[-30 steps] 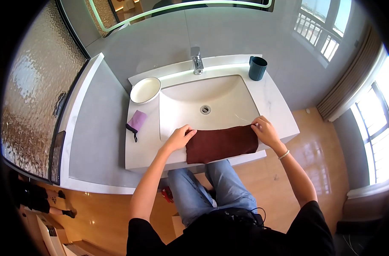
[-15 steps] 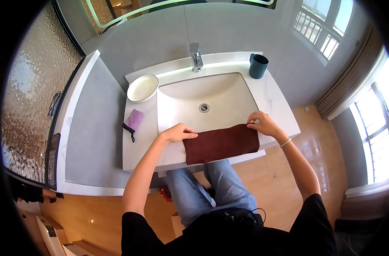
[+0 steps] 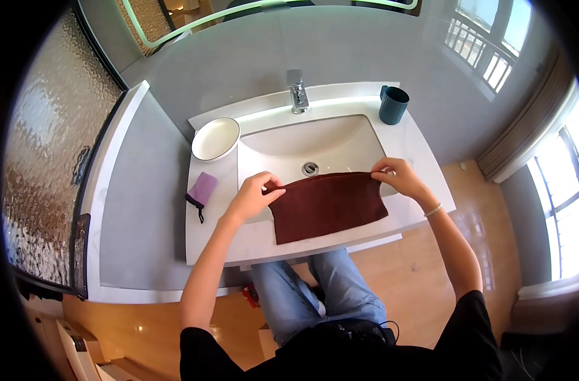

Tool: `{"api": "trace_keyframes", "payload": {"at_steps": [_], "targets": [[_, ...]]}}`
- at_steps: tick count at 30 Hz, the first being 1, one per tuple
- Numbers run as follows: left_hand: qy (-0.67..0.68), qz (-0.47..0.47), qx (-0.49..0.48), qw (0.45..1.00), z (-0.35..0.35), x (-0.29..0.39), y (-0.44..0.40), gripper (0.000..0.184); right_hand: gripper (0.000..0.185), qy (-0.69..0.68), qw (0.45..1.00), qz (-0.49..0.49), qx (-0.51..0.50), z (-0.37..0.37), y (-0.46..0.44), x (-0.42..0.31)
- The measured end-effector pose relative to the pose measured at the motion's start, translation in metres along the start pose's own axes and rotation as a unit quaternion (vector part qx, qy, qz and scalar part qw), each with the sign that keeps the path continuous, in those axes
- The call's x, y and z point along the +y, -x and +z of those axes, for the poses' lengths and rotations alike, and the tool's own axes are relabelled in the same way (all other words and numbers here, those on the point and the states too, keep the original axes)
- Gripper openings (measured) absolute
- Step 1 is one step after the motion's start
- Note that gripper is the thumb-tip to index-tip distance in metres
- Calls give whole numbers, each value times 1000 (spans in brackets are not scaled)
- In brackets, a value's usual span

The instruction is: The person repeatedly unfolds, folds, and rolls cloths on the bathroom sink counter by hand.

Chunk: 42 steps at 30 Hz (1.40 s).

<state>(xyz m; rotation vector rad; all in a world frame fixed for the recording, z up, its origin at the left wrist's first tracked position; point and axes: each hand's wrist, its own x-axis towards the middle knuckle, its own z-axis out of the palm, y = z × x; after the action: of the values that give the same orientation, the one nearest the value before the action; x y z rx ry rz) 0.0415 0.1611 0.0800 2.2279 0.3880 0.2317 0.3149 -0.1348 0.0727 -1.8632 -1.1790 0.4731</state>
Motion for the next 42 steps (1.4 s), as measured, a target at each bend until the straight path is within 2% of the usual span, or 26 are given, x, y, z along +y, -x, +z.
{"api": "trace_keyframes", "payload": {"at_steps": [3, 5, 7, 8, 14, 17, 20, 21, 23, 24, 25, 27, 28, 31, 32, 36, 39, 41, 42], "targets": [[-71, 111, 51, 990, 12, 1, 36, 14, 9, 2, 998, -55, -9, 0, 27, -12], [-154, 196, 37, 968, 22, 3, 60, 12, 9, 17, 993, -112, -42, 8, 48, -2], [-140, 210, 21, 967, 39, -9, 78, 10, 9, 75, 987, -139, -41, 17, 66, 4], [-161, 235, 45, 958, 48, -16, 84, 8, 10, 82, 985, -148, -30, 19, 71, 9], [-142, 222, 84, 961, 49, 0, 97, 5, 11, 110, 982, -151, -7, 22, 80, 5], [-208, 267, 56, 939, 48, 5, 100, 6, 11, 108, 981, -159, -4, 21, 83, 7], [-134, 226, 31, 964, 56, -1, 106, 9, 13, 69, 986, -151, 11, 17, 78, 14], [-113, 211, 64, 969, 56, -4, 100, 9, 16, 47, 989, -141, 18, 17, 77, 17], [-67, 176, 127, 974, 57, -14, 83, 11, 21, 95, 985, -104, 96, 24, 63, 9], [-102, 119, 197, 968, 62, -25, 69, 21, 24, 119, 980, -87, 134, 25, 55, 5], [-188, 74, 221, 954, 65, -34, 63, 33, 26, 176, 981, -45, 65, 24, 49, 7], [-235, -120, 19, 964, 60, -35, 50, 41, 29, 286, 955, 41, -68, 24, 34, 14], [-146, -192, -36, 970, 53, -22, 48, 41, 28, 300, 948, 52, -96, 24, 28, 16], [-63, -36, 61, 995, 57, -41, 52, 37, 27, 122, 989, 60, -56, 22, 23, 13], [-73, 36, 130, 988, 61, -47, 56, 31, 24, 86, 993, 59, -46, 22, 25, 11], [-27, 0, 171, 985, 58, 3, 69, 27, 32, 55, 998, 37, 14, 33, 32, -7], [54, -84, 134, 986, 55, 30, 71, 26, 37, 42, 998, 30, 35, 49, 31, -22], [-25, 19, 174, 984, 66, 17, 55, 24, 41, 26, 998, 42, 34, 65, 30, -46], [24, -60, 125, 990, 63, 41, 53, 29, 41, 30, 999, 35, 20, 75, 27, -53]]}}
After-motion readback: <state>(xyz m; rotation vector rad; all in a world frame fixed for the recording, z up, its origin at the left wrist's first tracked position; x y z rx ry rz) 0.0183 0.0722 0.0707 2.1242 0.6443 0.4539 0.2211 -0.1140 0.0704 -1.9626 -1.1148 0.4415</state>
